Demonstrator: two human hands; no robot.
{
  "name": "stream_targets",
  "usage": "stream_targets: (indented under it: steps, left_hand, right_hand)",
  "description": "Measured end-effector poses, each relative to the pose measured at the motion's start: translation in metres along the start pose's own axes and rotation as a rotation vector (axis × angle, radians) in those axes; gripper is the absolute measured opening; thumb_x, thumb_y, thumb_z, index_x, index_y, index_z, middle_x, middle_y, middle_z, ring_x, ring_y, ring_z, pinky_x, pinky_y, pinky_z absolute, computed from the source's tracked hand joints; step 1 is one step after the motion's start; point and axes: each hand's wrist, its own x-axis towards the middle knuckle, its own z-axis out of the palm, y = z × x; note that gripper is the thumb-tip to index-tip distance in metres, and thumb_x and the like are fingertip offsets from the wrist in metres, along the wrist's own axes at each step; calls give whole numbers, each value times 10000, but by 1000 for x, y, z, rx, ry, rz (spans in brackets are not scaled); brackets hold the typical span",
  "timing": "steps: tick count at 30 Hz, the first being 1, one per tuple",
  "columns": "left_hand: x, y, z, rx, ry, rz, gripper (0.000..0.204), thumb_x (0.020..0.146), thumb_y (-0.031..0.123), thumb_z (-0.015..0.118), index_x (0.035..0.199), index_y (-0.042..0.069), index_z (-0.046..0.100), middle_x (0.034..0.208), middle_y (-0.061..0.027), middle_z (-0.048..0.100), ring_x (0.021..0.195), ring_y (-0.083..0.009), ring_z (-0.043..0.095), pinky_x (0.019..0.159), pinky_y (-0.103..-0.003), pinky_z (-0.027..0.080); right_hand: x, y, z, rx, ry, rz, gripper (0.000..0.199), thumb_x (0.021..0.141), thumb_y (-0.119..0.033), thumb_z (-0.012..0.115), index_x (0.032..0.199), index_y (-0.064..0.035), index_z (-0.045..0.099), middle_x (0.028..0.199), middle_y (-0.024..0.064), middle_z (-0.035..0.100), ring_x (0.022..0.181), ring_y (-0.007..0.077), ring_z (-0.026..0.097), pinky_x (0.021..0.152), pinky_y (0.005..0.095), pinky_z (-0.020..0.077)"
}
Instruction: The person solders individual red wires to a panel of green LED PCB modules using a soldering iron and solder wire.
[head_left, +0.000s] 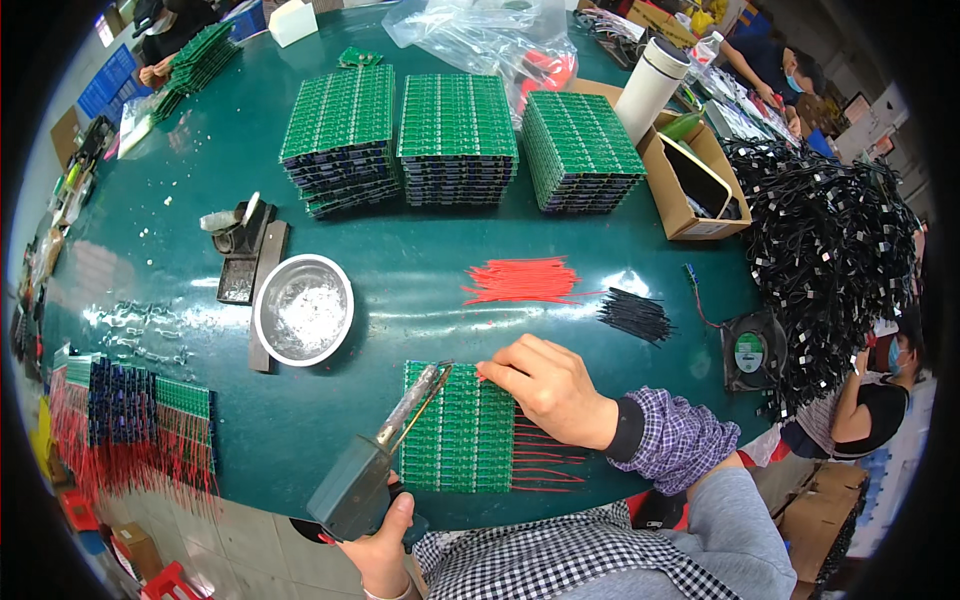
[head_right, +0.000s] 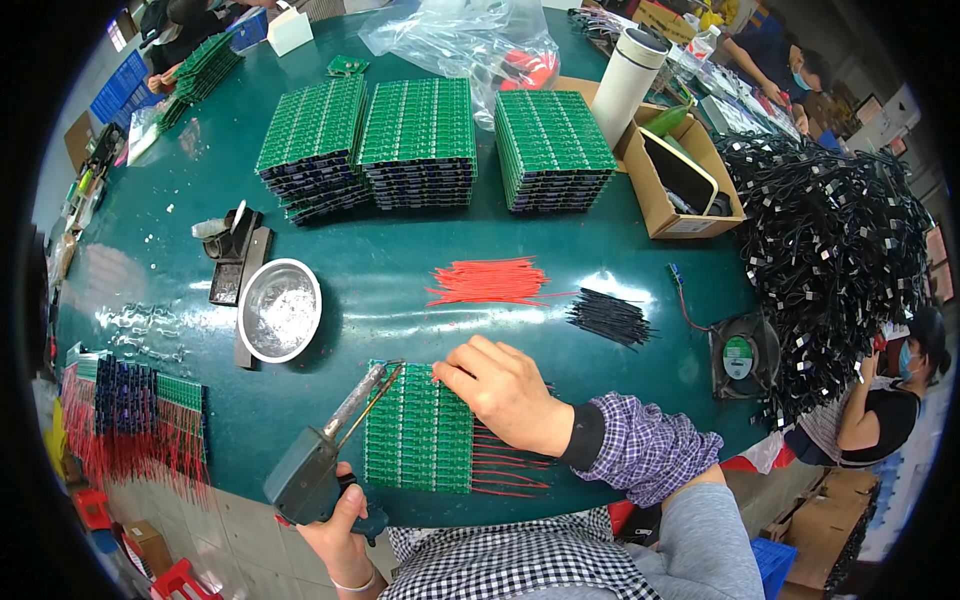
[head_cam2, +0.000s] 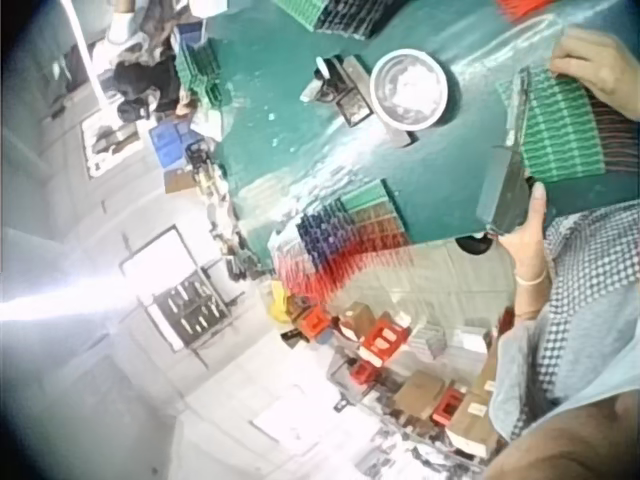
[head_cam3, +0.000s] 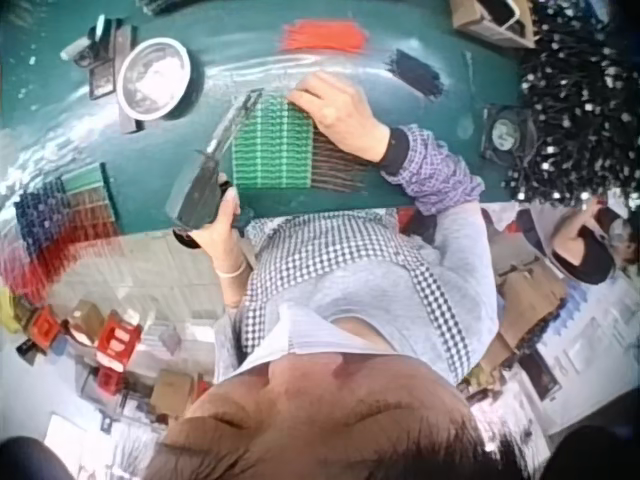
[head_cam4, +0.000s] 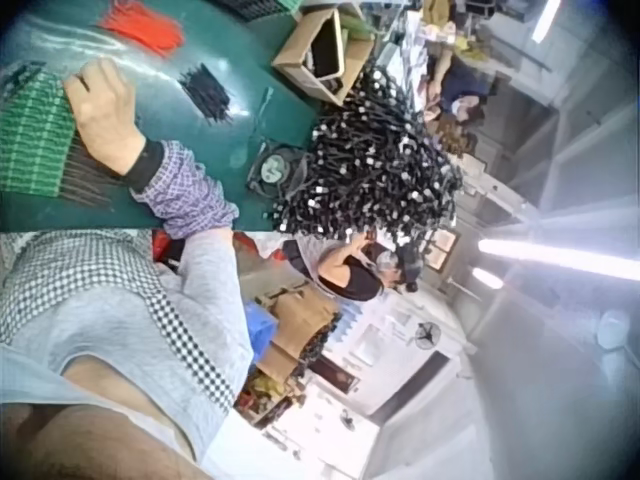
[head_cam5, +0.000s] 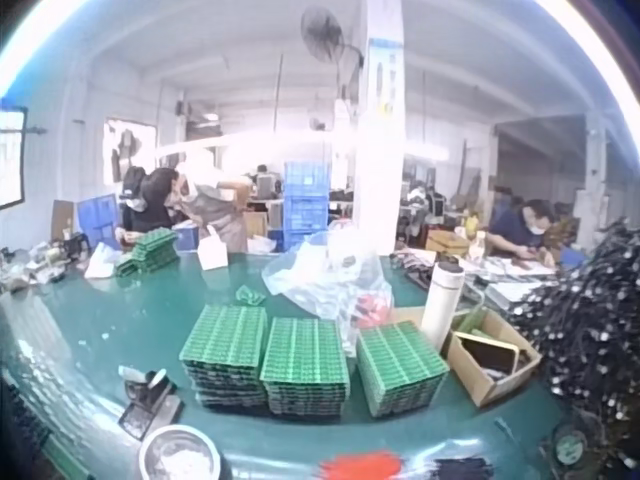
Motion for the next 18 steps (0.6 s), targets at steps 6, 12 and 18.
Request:
stream_targets:
  steps: [6,12,18]
  left_hand:
    - [3,-19,-12,416,-73,165,424,736,-3,826,1118,-57,650,940,-134,689,678,-154,620,566,-263,499]
    - [3,-11,0,583,-51,281,335,730,47,856,1014,-30,695,888,-80,698,693,-163,625,651,-306,509]
    - [10,-1,3,681,-179,195,310,717,79,870,955,-26,701,827,-64,685,678,-150,611,615,-297,482]
  right_hand:
    - [-5,6,9,-37,27,-33,253,743,-45,708,992,-4,711,895,73,657,748,215,633,620,319,539]
    - [-2,7,10,-78,26,-68,232,716,-51,709,936,19,691,863,65,629,764,191,607,624,301,531]
    - [-1,7,8,-78,17,-64,208,731,-31,715,927,26,679,867,72,629,761,193,604,617,297,534]
